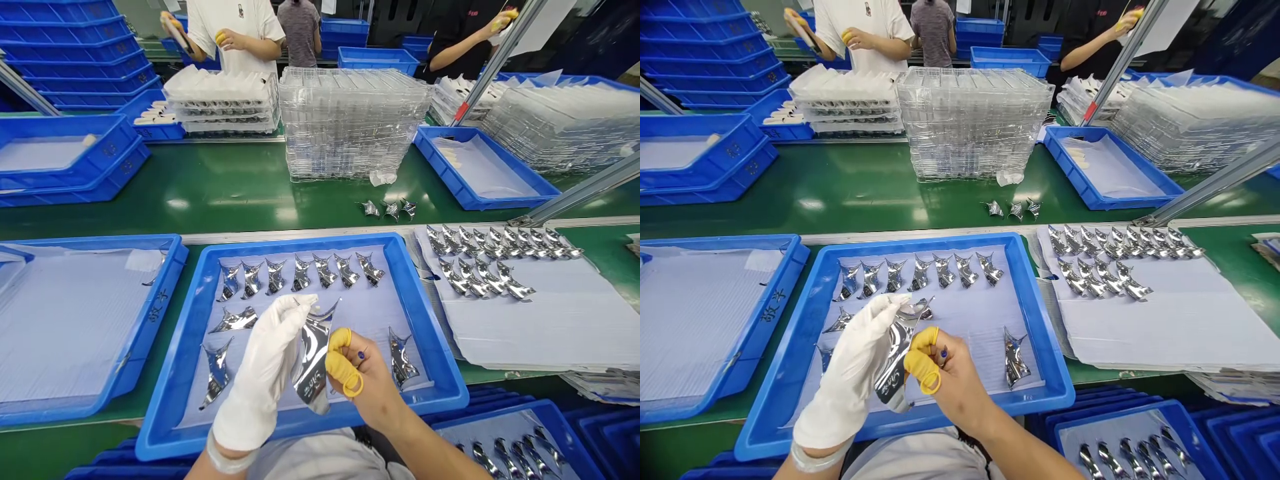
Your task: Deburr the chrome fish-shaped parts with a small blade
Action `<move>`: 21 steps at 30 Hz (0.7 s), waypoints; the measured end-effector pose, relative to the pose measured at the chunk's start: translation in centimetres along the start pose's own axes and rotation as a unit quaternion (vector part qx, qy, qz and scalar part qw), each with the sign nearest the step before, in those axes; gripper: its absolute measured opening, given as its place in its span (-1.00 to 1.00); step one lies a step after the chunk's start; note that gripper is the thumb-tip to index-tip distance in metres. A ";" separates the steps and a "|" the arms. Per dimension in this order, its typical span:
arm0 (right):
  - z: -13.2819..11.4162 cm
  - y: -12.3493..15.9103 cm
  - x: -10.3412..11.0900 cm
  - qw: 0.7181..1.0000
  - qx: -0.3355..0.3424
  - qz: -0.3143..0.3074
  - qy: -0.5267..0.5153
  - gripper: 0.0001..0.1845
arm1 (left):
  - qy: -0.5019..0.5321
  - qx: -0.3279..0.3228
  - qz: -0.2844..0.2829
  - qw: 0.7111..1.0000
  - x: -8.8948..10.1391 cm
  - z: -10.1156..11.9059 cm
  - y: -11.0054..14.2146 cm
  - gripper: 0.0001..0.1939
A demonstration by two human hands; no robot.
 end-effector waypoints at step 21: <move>-5.3 2.3 -1.7 0.873 0.277 -0.016 0.401 -0.71 | -0.133 -0.206 0.007 0.969 1.0 3.9 2.0 -0.84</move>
Point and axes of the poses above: each hand's wrist, its own y-axis away from the middle knuckle, its own x-axis out of the back of the hand, z = x × y, the point moved 8 cm from there along -y, towards the middle knuckle, and after that the axes turned 8 degrees about -z, right-handed, at the moved point
